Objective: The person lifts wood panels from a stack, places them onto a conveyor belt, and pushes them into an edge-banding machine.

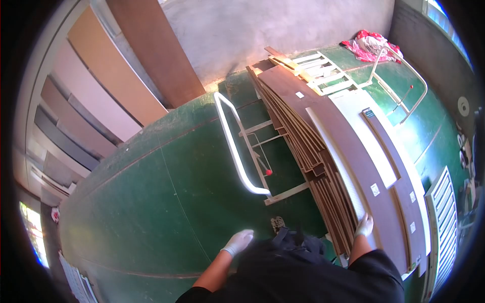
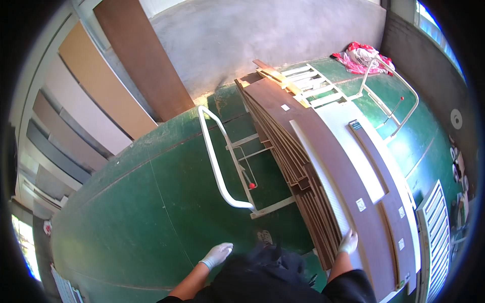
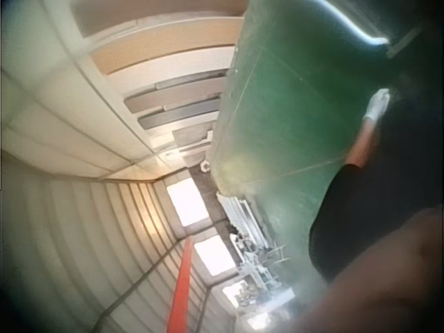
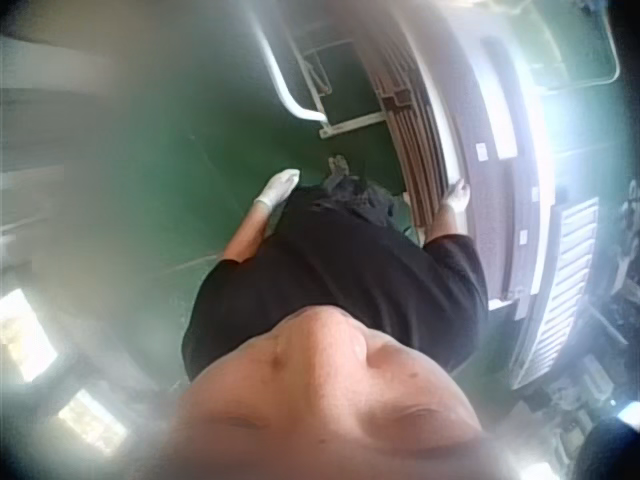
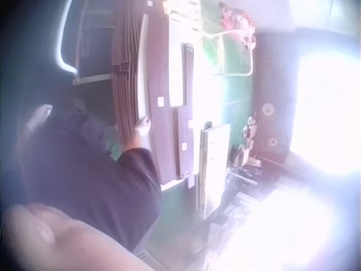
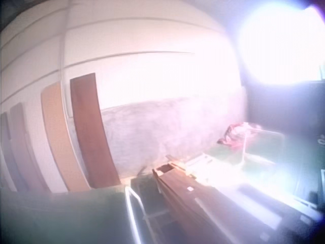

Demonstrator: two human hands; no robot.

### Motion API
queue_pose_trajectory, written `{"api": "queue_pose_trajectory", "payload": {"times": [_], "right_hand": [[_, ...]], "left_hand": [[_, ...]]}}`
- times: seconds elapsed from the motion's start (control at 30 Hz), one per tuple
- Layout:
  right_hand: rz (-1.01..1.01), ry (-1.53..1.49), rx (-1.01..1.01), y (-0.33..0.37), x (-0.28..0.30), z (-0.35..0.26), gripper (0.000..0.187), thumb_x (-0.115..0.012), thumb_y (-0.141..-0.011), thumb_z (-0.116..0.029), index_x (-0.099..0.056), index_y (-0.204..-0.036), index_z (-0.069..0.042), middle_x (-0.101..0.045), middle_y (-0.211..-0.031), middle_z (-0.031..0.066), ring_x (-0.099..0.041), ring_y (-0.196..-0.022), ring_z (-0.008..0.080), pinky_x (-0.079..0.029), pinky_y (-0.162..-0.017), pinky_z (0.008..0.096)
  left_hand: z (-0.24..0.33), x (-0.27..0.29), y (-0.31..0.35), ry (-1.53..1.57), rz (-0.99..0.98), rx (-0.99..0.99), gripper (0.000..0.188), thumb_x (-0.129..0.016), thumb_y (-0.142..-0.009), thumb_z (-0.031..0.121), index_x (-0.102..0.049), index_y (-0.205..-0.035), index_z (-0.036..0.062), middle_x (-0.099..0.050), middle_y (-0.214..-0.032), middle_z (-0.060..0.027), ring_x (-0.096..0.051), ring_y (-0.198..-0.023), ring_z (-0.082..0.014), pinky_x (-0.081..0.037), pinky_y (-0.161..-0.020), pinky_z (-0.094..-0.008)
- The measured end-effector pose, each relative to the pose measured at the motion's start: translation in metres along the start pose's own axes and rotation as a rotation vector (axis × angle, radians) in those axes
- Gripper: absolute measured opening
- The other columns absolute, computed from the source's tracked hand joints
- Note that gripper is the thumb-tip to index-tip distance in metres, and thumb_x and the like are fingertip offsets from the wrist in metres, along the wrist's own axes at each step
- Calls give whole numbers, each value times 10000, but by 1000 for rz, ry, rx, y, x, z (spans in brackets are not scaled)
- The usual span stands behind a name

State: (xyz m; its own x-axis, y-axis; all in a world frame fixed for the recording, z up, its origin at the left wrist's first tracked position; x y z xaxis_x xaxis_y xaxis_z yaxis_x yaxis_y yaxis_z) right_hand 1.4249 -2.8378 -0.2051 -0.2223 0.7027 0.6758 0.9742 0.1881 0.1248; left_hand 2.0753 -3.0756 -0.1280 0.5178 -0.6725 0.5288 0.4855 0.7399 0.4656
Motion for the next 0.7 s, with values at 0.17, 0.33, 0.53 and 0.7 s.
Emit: {"api": "queue_pose_trajectory", "payload": {"times": [0.17, 0.33, 0.53, 0.7], "right_hand": [[-614, -423, -418, 101, -244, -214, 208, -625, -983, -311, -681, -944, -114, -591, -703, 7, -566, -574, 160, -465, -522, 315], [-922, 204, 608, 289, -351, -458, 383, -688, -929, -414, -753, -1136, -99, -742, -1096, 170, -708, -1025, 358, -554, -909, 427], [-843, 373, 413, 412, -413, -499, 494, -744, -865, -485, -671, -1129, -74, -737, -1012, 223, -711, -958, 429, -556, -851, 497], [-705, 552, 214, 415, -407, -508, 338, -716, -865, -343, -702, -1070, -74, -743, -973, 219, -718, -925, 422, -562, -825, 509]], "left_hand": [[-14, 189, -81, -13, 345, -37, 376, -608, -960, 176, -658, -1291, 4, -686, -1295, -204, -644, -1227, -341, -488, -1086, -403], [73, 307, -216, -462, 360, -384, 568, -642, -865, 154, -549, -1416, 52, -555, -1451, -194, -497, -1372, -394, -395, -1170, -465], [86, 369, -352, -1019, 67, -625, 698, -569, -876, 176, -436, -1561, 170, -341, -1651, -139, -197, -1564, -408, -120, -1270, -559], [94, 415, -459, -1242, -196, -722, 636, -598, -917, 272, -479, -1539, 211, -442, -1604, -81, -317, -1530, -315, -171, -1259, -519]]}}
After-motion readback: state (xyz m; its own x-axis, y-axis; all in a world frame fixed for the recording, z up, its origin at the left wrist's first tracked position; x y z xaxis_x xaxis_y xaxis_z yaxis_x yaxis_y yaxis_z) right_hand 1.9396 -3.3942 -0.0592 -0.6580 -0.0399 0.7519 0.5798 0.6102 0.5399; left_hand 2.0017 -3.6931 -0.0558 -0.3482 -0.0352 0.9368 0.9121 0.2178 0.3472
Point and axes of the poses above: each hand's wrist, its own y-axis away from the middle knuckle, its own x-axis out of the back of the hand, z = x × y, the point moved 10 cm from there along -y, towards the middle knuckle
